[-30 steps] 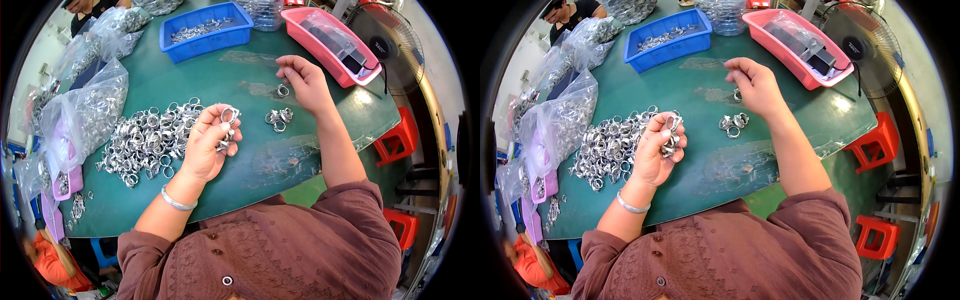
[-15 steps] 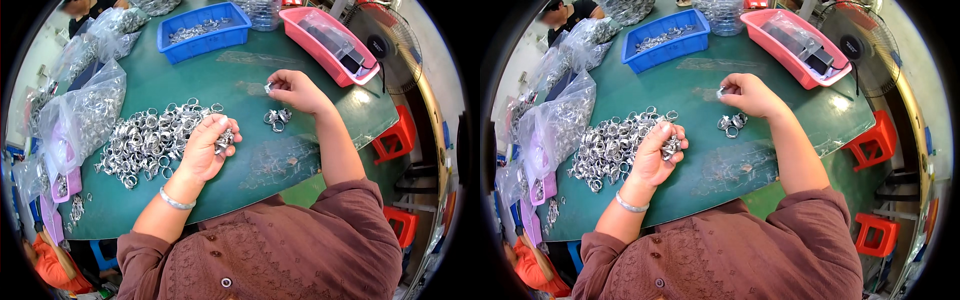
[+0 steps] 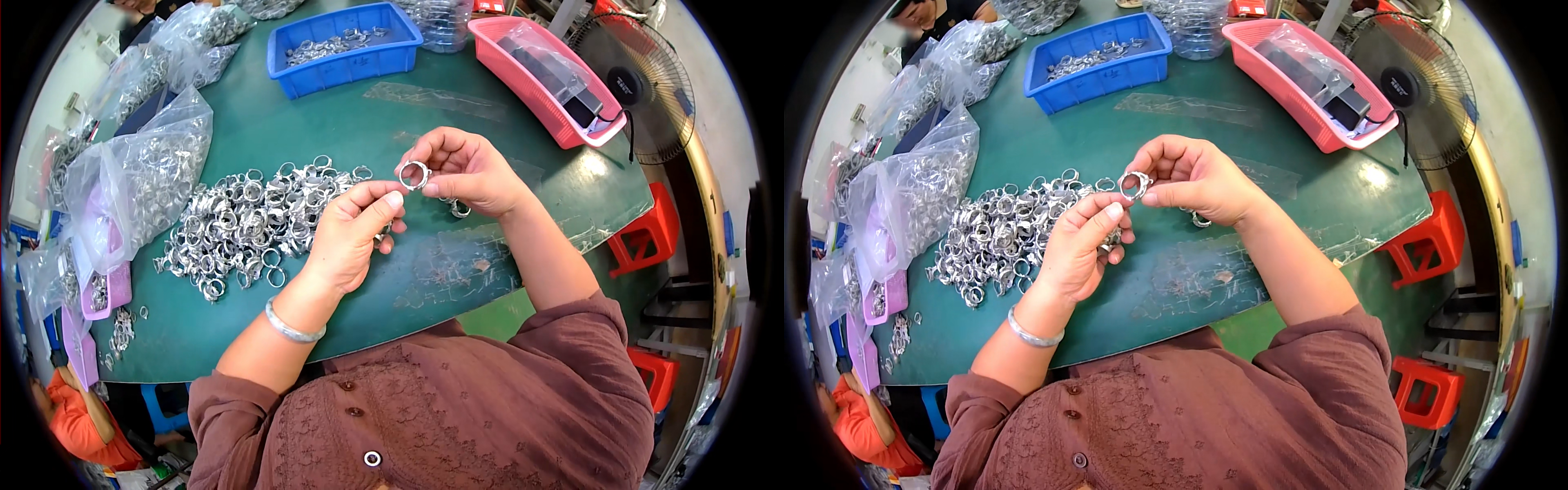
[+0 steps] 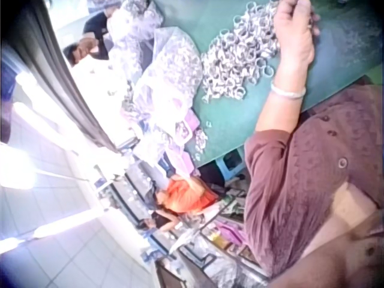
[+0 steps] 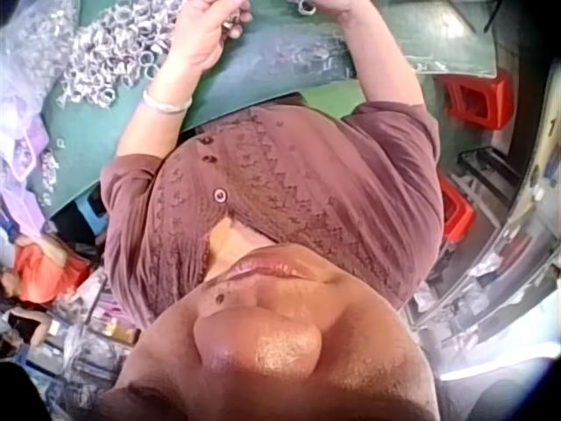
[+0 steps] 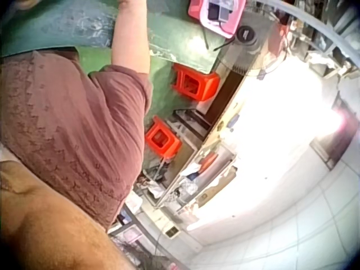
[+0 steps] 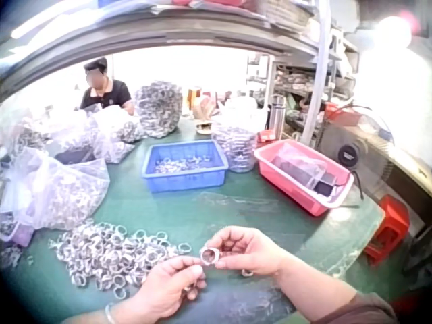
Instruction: The person assembles metal keyrings by hand, taking circular rings from a pile on a table and attaching small metal clips to them one by one.
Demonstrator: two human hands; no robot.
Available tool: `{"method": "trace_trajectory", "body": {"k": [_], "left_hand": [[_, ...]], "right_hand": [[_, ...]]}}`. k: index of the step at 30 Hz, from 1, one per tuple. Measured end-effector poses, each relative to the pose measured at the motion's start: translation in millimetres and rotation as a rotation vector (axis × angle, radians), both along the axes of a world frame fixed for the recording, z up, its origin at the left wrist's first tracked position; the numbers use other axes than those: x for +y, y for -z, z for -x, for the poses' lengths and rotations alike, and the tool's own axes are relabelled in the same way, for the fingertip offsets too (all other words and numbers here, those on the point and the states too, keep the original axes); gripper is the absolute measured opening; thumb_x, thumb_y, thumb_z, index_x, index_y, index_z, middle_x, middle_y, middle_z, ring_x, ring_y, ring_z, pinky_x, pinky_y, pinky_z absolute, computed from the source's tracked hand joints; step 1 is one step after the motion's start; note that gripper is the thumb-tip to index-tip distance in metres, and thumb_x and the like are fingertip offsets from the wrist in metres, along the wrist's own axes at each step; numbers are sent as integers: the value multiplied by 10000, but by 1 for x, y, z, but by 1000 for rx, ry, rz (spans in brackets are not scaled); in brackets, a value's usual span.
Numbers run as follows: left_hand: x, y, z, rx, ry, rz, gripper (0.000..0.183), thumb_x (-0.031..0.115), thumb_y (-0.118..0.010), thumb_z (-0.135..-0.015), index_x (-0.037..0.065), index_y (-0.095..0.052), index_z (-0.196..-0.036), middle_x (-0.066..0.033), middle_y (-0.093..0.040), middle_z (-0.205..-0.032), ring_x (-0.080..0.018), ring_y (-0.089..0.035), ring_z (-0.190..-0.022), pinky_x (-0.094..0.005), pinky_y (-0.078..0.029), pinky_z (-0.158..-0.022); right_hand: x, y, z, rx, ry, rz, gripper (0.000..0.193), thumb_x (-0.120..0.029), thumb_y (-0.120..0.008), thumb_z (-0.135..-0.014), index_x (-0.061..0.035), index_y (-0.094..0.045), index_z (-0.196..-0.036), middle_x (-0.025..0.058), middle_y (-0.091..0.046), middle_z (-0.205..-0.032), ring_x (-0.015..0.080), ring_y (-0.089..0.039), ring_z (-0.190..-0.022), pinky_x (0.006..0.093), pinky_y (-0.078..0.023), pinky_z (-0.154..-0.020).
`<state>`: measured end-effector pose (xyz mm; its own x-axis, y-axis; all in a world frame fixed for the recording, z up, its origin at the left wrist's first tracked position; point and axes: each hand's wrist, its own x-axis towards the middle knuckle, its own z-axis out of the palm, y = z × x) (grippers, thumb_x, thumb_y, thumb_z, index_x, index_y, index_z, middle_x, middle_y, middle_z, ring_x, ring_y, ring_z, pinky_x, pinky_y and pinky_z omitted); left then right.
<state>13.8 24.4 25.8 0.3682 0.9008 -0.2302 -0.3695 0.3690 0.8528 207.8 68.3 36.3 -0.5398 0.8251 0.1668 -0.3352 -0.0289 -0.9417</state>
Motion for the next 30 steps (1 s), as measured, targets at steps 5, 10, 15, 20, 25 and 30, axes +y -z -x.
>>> {"method": "trace_trajectory", "body": {"k": [5,10,15,20,25,30], "left_hand": [[0,1,1,-4,-8,0,113,162,-596,-857,93,-602,-947,6,-575,-794,-101,-548,-681,-203,-397,-500],[0,0,1,21,-40,-61,117,151,-602,-851,97,-588,-953,4,-577,-797,-100,-546,-682,-204,-395,-503],[2,0,2,9,-75,-97,165,113,-594,-842,82,-565,-1002,0,-577,-803,-92,-539,-680,-205,-391,-505],[0,-1,1,38,-64,-83,204,102,-595,-837,69,-562,-1036,-1,-575,-804,-91,-540,-686,-206,-393,-512],[0,-1,-1,52,-53,-85,226,109,-593,-840,69,-557,-1059,-1,-573,-813,-90,-541,-690,-205,-394,-513],[2,3,-1,-28,-4,7,224,182,-573,-857,82,-546,-1056,-10,-573,-828,-108,-547,-701,-211,-401,-510]], "right_hand": [[-1,2,-1,-65,-46,-32,302,47,-672,-709,-12,-556,-981,97,-595,-1019,144,-577,-926,283,-459,-840],[-3,0,1,-82,-29,-6,290,31,-669,-720,-12,-561,-986,88,-594,-1026,142,-574,-922,272,-457,-834],[-4,0,4,-97,-1,20,281,-39,-666,-736,-5,-562,-994,73,-579,-1025,130,-556,-927,264,-438,-839],[-6,-1,7,-116,1,32,271,-72,-663,-743,-2,-563,-986,71,-569,-1028,127,-544,-931,265,-422,-847],[-7,-1,7,-117,9,40,242,-62,-653,-752,-1,-569,-971,66,-563,-1026,125,-540,-924,264,-421,-840],[-3,1,5,-316,24,-312,200,-41,-596,-804,9,-582,-997,43,-556,-1018,118,-538,-893,245,-430,-796]]}}
